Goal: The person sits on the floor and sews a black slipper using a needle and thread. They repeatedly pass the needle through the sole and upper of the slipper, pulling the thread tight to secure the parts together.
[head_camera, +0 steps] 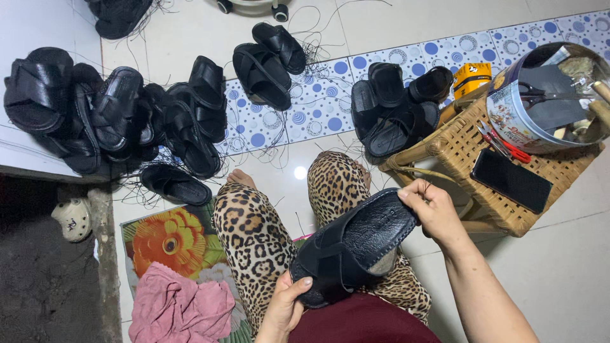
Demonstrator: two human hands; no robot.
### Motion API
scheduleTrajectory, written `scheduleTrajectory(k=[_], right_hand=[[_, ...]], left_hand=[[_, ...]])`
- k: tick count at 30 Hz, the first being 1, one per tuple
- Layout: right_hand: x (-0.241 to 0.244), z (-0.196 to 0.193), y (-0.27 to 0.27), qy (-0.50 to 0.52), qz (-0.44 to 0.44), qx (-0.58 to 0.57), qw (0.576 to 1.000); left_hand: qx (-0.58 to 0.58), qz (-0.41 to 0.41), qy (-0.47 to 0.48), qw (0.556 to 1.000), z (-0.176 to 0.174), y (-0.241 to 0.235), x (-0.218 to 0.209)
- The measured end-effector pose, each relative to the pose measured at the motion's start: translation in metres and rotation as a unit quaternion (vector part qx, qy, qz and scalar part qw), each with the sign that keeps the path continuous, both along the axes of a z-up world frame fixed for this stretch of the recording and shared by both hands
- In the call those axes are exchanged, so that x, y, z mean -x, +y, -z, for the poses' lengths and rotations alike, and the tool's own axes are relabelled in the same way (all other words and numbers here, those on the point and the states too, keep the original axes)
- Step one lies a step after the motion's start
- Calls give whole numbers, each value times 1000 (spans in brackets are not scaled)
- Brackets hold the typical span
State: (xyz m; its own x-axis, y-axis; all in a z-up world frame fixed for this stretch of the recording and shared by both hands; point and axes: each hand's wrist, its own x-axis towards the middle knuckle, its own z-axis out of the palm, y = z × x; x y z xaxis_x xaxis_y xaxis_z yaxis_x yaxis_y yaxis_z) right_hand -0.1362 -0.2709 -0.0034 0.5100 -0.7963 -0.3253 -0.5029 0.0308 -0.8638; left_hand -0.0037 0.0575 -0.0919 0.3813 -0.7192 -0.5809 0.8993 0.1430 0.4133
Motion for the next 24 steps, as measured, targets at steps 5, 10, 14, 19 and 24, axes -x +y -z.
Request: scheduleTrajectory(k=[5, 10, 14, 19, 24], right_hand=[[-10, -8, 3, -38, 61, -101, 992], [-10, -8, 4, -59, 42, -150, 986], [-9, -4, 1, -73, 49, -157, 984], [-3, 17, -6, -130, 75, -208, 967], [-8, 8, -1, -275, 41, -255, 926]], left_hand=[[-9, 18, -55, 998, 9, 1, 3], [-2, -4, -2, 1000, 7, -3, 0], [-20, -10, 8, 1000, -4, -6, -2], [-1, -29, 12, 999, 4, -4, 0], [-3, -18, 47, 999, 43, 14, 5]])
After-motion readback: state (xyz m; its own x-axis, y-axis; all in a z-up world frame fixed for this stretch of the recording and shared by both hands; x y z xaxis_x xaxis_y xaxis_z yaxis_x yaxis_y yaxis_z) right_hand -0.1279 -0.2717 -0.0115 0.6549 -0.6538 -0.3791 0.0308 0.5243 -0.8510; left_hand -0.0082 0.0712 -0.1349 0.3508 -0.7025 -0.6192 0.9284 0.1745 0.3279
